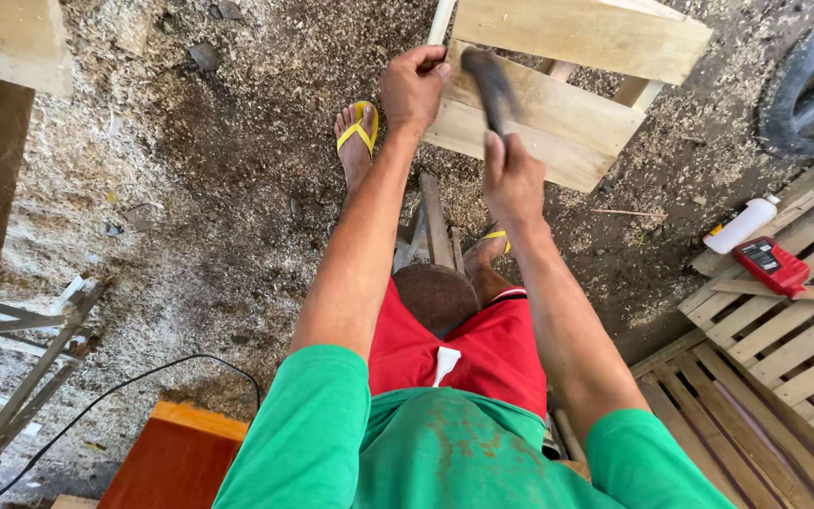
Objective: The person hammers nails into a small wooden crate resting on a low support, steadying the wood with one hand while driving nails with a claw hammer. They take nails from a wooden toolbox, then lift and reposition the crate and a long wooden plank, and finally mark a plank with a pencil using a straight edge.
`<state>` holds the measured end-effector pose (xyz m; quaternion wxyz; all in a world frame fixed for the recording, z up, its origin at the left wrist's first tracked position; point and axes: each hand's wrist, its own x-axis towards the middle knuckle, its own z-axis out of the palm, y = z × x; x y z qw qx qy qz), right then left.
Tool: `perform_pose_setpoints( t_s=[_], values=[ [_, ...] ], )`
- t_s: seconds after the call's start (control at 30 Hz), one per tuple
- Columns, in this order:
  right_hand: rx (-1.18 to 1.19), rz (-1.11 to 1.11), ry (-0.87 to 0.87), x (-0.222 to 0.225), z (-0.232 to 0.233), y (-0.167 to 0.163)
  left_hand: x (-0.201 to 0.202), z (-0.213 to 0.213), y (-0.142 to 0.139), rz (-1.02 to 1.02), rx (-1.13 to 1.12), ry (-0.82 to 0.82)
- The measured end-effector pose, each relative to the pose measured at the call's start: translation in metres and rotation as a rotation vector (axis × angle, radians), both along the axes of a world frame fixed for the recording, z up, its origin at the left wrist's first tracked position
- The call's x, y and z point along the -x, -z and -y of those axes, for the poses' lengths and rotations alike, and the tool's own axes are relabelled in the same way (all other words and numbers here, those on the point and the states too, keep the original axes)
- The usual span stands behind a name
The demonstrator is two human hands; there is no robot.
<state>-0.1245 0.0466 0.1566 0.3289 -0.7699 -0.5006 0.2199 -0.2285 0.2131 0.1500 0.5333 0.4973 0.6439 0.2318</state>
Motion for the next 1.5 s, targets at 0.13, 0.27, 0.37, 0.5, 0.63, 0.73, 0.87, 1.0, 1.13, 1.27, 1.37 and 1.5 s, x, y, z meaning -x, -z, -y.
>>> perform_pose_setpoints(
  t_s=[0.13, 0.27, 0.37, 0.5, 0.63, 0.73, 0.87, 1.0, 1.13, 1.27, 1.37, 1.5],
  values=[
    [0.222, -0.157, 0.116, -0.005, 0.008, 0.001, 0.001, -0.002, 0.002, 0.057, -0.129, 0.010],
    [-0.223, -0.339, 0.065, -0.008, 0.022, -0.006, -0.001, -0.003, 0.001, 0.021, 0.025, -0.013],
    [-0.180, -0.107, -0.039, -0.008, 0.012, 0.003, -0.001, -0.004, -0.003, 0.009, 0.035, -0.012],
    [0.354, -0.094, 0.039, -0.012, 0.006, 0.003, 0.000, -0.005, -0.004, 0.003, -0.009, 0.042],
    [-0.010, -0.163, 0.028, -0.012, 0.013, -0.006, 0.001, -0.005, -0.001, 0.047, 0.019, -0.003],
    [0.187, -0.022, -0.017, -0.013, 0.005, -0.001, 0.000, -0.006, -0.003, 0.005, 0.069, 0.026],
    [0.483, -0.018, 0.002, -0.015, -0.006, -0.001, 0.001, -0.009, -0.012, 0.014, -0.025, 0.030],
    [0.112, -0.076, -0.019, -0.015, -0.002, -0.016, 0.003, -0.010, -0.018, 0.025, -0.029, 0.020],
    [0.261, -0.112, -0.012, -0.013, -0.013, -0.020, 0.001, -0.013, -0.023, 0.075, 0.004, 0.042],
    [0.360, 0.048, -0.089, -0.011, -0.027, -0.016, -0.002, -0.015, -0.023, 0.041, 0.001, -0.014],
    [0.334, 0.022, -0.049, -0.006, -0.029, -0.026, -0.001, -0.009, -0.032, -0.053, -0.016, -0.028],
    [0.452, -0.062, 0.114, 0.004, -0.028, -0.044, 0.004, -0.010, -0.055, -0.167, -0.272, -0.062]
  ],
)
